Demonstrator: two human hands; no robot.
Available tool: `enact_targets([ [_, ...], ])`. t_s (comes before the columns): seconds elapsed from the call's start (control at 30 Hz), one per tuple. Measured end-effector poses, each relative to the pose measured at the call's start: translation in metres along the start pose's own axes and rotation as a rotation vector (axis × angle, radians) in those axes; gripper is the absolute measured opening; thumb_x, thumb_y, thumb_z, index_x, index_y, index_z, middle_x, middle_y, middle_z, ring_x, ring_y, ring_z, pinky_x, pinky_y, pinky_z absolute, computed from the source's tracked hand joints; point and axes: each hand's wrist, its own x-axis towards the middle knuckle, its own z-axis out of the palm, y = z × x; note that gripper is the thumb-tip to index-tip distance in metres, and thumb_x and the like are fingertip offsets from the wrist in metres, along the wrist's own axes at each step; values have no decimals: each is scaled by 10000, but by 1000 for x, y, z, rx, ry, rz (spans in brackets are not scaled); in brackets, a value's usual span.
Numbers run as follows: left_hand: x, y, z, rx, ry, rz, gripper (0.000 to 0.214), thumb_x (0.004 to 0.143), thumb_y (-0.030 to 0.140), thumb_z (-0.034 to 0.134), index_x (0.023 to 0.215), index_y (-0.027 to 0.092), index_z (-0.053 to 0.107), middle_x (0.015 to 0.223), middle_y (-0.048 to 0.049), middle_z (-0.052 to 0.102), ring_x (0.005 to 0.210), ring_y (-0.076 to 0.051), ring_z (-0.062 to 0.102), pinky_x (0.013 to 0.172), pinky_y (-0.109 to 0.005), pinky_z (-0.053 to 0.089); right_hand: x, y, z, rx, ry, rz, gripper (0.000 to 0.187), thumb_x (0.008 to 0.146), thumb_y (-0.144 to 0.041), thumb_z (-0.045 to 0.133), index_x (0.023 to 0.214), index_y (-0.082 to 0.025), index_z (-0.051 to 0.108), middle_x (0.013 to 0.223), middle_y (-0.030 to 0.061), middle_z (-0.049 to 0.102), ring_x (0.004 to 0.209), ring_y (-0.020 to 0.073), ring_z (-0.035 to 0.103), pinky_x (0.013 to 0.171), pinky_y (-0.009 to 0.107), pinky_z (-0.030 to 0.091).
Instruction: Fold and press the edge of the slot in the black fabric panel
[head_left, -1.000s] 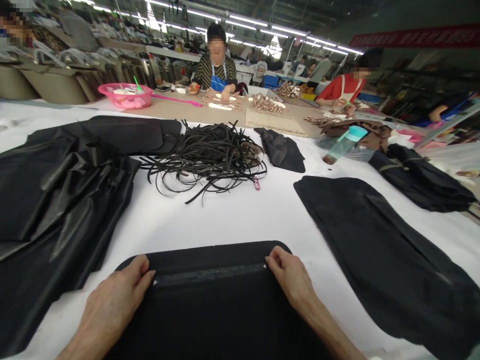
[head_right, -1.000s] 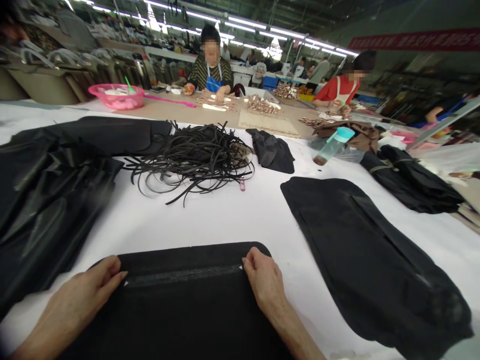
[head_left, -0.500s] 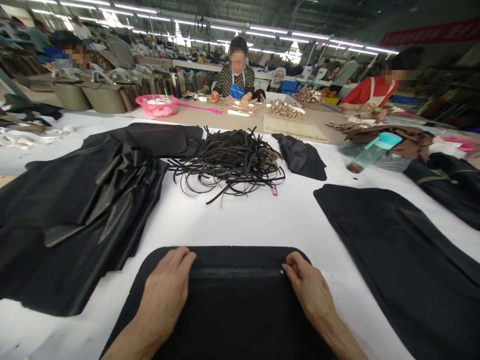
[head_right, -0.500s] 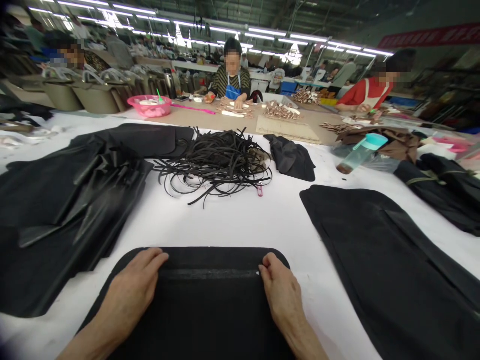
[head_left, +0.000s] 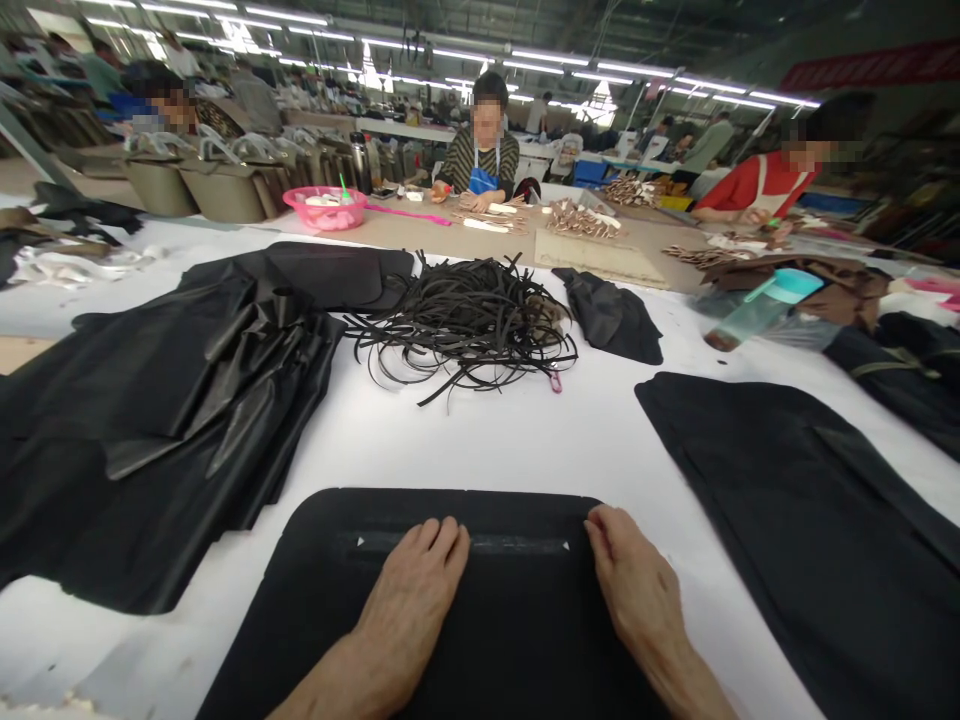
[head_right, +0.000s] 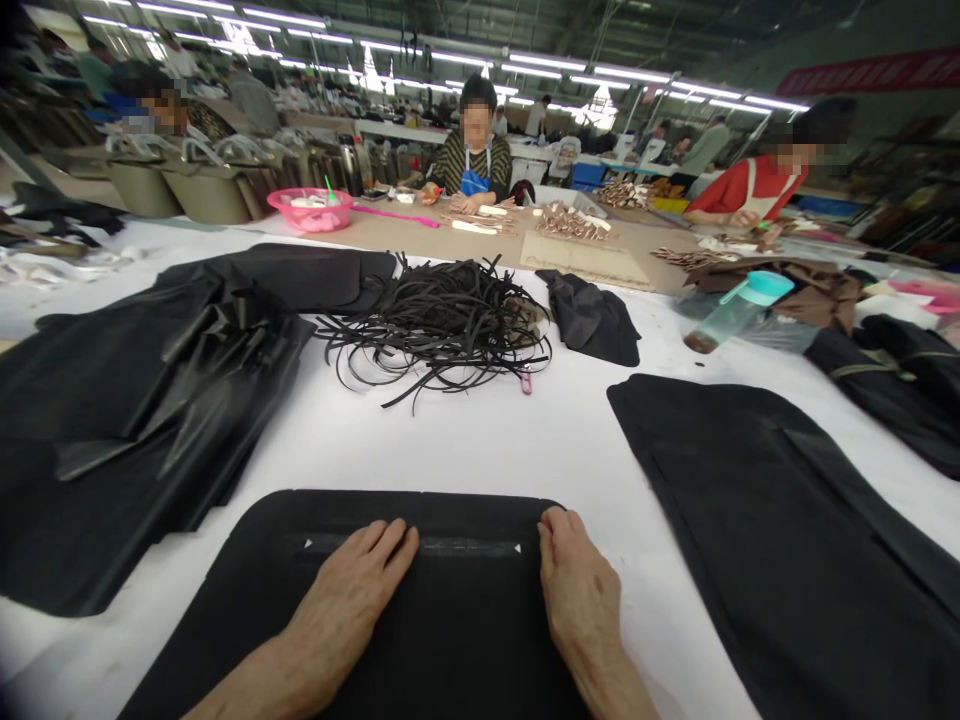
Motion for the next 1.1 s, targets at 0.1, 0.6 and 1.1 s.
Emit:
enact_targets([
  [0.1, 2, 3, 0, 17, 23, 8, 569, 740, -27, 381, 1293, 107, 404, 1254, -148, 514, 1108, -277, 497, 952, -433, 439, -5, -21, 1, -67, 125, -236, 272, 869, -117, 323, 1003, -188, 550, 923, 76, 591, 787, 215, 566, 653, 331, 430],
  [0.6, 7, 8, 11, 100, 155, -15, 561, 760, -1, 383, 1290, 179, 401, 1168, -112, 544, 1019, -266, 527, 874, -421, 469, -23, -76, 21, -6, 46, -642, 384, 776, -3, 461, 1106, -171, 562, 989, 54, 601, 889, 219, 543, 826, 361, 466],
  [1.1, -45, -40, 11, 106, 150, -158, 530, 728, -48, 383, 1246, 50, 431, 1170, -130, 546, 1066, -248, 496, 968, -360, 422, -20, 12, 20, -147, 128, -702, 540, 708, 17, 357, 1190, -140, 543, 1093, 103, 590, 995, 229, 557, 810, 299, 525],
])
